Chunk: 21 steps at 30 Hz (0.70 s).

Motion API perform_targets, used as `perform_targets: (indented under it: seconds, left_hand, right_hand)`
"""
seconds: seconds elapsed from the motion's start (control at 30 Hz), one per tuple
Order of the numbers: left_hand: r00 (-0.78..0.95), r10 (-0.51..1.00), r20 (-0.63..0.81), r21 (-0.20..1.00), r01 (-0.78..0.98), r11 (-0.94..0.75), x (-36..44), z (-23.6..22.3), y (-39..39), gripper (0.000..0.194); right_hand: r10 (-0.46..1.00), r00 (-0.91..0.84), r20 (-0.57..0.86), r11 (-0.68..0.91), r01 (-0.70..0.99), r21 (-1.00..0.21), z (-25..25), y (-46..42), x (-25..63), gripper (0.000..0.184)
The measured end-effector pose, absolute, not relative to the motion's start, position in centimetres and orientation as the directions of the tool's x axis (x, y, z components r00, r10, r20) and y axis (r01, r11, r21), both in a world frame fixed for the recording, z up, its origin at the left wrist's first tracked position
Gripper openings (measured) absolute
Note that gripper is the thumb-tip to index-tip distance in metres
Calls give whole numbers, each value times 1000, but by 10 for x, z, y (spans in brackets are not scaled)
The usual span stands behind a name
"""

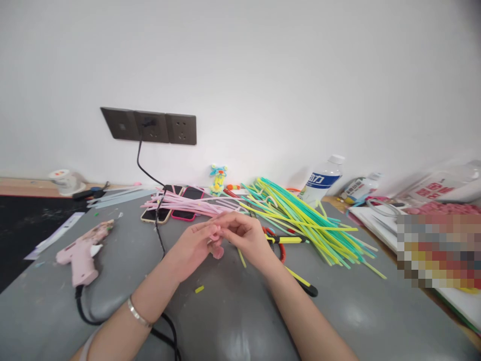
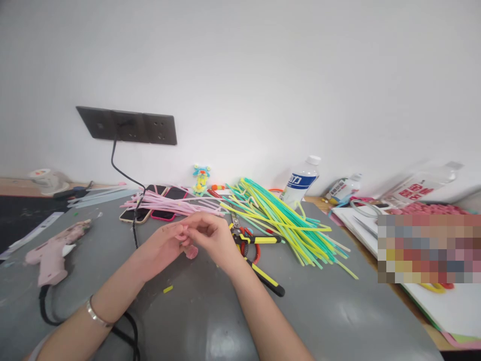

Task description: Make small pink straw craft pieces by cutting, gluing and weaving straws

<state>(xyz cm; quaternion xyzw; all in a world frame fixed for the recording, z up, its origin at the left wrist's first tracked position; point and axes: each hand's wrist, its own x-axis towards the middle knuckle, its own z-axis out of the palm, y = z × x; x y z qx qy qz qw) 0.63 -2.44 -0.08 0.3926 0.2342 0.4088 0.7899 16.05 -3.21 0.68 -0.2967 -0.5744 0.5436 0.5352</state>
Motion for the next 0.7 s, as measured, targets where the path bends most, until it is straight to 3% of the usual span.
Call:
perform_targets:
  seconds: [0.5,0.7]
  left_hand:
    - [542,838,-61,834,-434,341,5,4,-23,33]
    - [529,846,-69,821,-452,349,5,4,-23,25]
  right_hand:
    - [924,-269,271,211,-233,-949,10,-34,160,19]
    - [930,-230,288,232,-241,-942,8,-32,161,20]
